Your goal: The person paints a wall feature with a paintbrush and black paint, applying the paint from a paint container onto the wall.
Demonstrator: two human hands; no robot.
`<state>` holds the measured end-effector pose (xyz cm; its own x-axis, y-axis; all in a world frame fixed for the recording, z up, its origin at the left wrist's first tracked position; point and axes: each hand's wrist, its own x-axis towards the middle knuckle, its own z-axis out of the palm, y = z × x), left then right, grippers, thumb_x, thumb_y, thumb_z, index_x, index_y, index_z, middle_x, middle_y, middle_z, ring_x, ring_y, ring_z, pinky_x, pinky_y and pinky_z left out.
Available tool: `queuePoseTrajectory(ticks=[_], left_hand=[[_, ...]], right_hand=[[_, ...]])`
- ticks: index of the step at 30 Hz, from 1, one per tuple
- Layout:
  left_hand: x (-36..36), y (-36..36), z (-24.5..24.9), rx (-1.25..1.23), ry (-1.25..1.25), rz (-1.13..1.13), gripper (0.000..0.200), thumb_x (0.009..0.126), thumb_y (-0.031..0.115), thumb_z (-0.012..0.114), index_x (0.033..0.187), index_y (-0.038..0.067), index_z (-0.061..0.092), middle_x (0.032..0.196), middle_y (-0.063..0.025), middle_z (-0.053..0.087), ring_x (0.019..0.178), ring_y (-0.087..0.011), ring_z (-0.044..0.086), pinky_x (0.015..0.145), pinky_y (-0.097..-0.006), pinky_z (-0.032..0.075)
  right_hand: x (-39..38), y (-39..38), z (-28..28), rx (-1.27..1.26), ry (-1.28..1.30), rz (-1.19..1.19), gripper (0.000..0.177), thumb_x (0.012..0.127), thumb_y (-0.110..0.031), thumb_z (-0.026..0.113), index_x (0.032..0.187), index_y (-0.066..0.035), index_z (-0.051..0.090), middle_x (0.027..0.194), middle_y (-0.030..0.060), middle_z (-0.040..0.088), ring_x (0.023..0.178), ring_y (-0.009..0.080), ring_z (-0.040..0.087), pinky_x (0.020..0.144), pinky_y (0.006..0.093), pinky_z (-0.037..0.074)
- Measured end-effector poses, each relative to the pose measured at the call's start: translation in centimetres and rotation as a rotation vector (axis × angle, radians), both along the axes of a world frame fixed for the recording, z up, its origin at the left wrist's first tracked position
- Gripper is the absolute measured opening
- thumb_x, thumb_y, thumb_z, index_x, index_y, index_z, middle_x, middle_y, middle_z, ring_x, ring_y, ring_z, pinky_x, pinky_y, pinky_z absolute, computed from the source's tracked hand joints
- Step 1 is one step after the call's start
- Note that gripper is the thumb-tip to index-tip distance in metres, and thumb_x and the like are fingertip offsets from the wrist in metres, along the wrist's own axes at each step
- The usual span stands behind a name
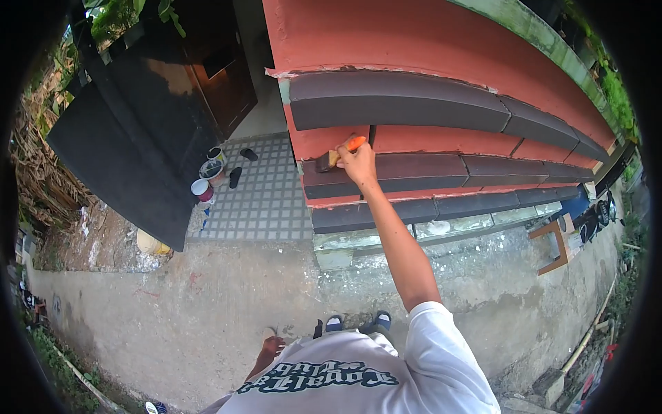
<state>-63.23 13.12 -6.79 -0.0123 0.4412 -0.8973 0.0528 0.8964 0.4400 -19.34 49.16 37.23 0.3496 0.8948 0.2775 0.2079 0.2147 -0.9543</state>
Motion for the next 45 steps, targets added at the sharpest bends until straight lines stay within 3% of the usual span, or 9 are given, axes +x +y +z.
queuePoseTrajectory(ticks=[7,10,20,24,25,32,35,38,45], left_hand=[[0.0,1.4,0.7,0.040,0.028,-0.038,0.030,0.094,0.022,0.053,0.120,0.009,0.061,0.110,-0.0133,0.070,0.087,-0.0285,0.068,0.076,-0.0451,0.051],[-0.3,2.0,1.2,0.101,-0.008,-0.025,0.028,0.095,0.023,0.053,0.117,0.009,0.062,0.107,-0.0128,0.070,0.084,-0.0268,0.068,0.072,-0.0421,0.052],[-1.0,-2.0,2.1,0.098,0.032,0.092,0.026,0.096,0.022,0.051,0.115,0.009,0.062,0.106,-0.0104,0.070,0.084,-0.0266,0.068,0.073,-0.0427,0.050],[-4.1,-4.1,-5.2,-0.162,-0.214,0.235,0.026,0.095,0.020,0.053,0.117,0.009,0.062,0.101,-0.0086,0.068,0.079,-0.0254,0.064,0.071,-0.0428,0.048],[-4.0,-4.7,-5.4,-0.141,-0.118,0.194,0.027,0.095,0.020,0.053,0.118,0.009,0.061,0.100,-0.0085,0.068,0.078,-0.0252,0.064,0.070,-0.0426,0.048],[-1.9,-3.8,-1.3,0.013,0.050,0.019,0.028,0.096,0.020,0.050,0.118,0.007,0.061,0.107,-0.0104,0.069,0.085,-0.0260,0.066,0.075,-0.0431,0.050],[-0.7,-2.8,0.0,0.062,0.084,-0.020,0.028,0.096,0.020,0.048,0.118,0.007,0.061,0.110,-0.0113,0.070,0.087,-0.0263,0.066,0.078,-0.0433,0.051],[0.7,-1.4,1.2,0.060,0.088,0.020,0.028,0.097,0.022,0.048,0.118,0.008,0.061,0.109,-0.0111,0.070,0.089,-0.0261,0.067,0.078,-0.0437,0.051],[4.1,-0.6,4.0,0.106,0.065,0.038,0.028,0.096,0.024,0.050,0.118,0.010,0.061,0.110,-0.0101,0.070,0.094,-0.0261,0.068,0.079,-0.0428,0.050]], right_hand=[[6.1,-2.8,3.1,-0.081,-0.875,-0.454,0.019,0.083,-0.018,0.068,0.093,-0.003,0.065,0.083,0.0221,0.071,0.072,0.0415,0.070,0.068,0.0507,0.057],[1.1,-3.0,3.6,0.039,-0.983,-0.309,0.022,0.084,-0.017,0.065,0.104,-0.009,0.065,0.075,0.0248,0.067,0.075,0.0470,0.066,0.068,0.0541,0.054],[-7.9,-0.1,2.1,0.092,-0.495,-0.023,0.019,0.087,-0.021,0.064,0.096,-0.004,0.062,0.079,0.0210,0.070,0.080,0.0456,0.067,0.071,0.0511,0.053],[-5.5,1.0,-0.3,0.020,-0.317,-0.054,0.022,0.086,-0.024,0.065,0.089,-0.003,0.061,0.072,0.0191,0.069,0.078,0.0425,0.069,0.074,0.0461,0.054],[-4.4,0.9,-0.5,-0.018,-0.149,0.023,0.021,0.088,-0.018,0.067,0.087,0.003,0.062,0.073,0.0140,0.071,0.069,0.0194,0.074,0.061,0.0324,0.059],[7.9,-1.1,0.8,-0.097,-0.314,-0.228,0.022,0.087,-0.018,0.065,0.087,0.004,0.064,0.075,0.0165,0.072,0.067,0.0240,0.074,0.062,0.0357,0.060],[11.8,-4.2,3.5,-0.064,-0.657,-0.441,0.024,0.085,-0.022,0.063,0.086,0.002,0.064,0.078,0.0241,0.069,0.071,0.0431,0.069,0.067,0.0492,0.057],[13.1,-4.4,3.4,-0.071,-1.078,-0.601,0.020,0.085,-0.019,0.063,0.101,-0.007,0.066,0.076,0.0192,0.070,0.073,0.0416,0.070,0.066,0.0499,0.057],[3.7,-2.3,1.7,0.131,-1.031,-0.262,0.023,0.084,-0.017,0.069,0.105,-0.010,0.065,0.077,0.0216,0.068,0.069,0.0410,0.069,0.061,0.0506,0.057]])
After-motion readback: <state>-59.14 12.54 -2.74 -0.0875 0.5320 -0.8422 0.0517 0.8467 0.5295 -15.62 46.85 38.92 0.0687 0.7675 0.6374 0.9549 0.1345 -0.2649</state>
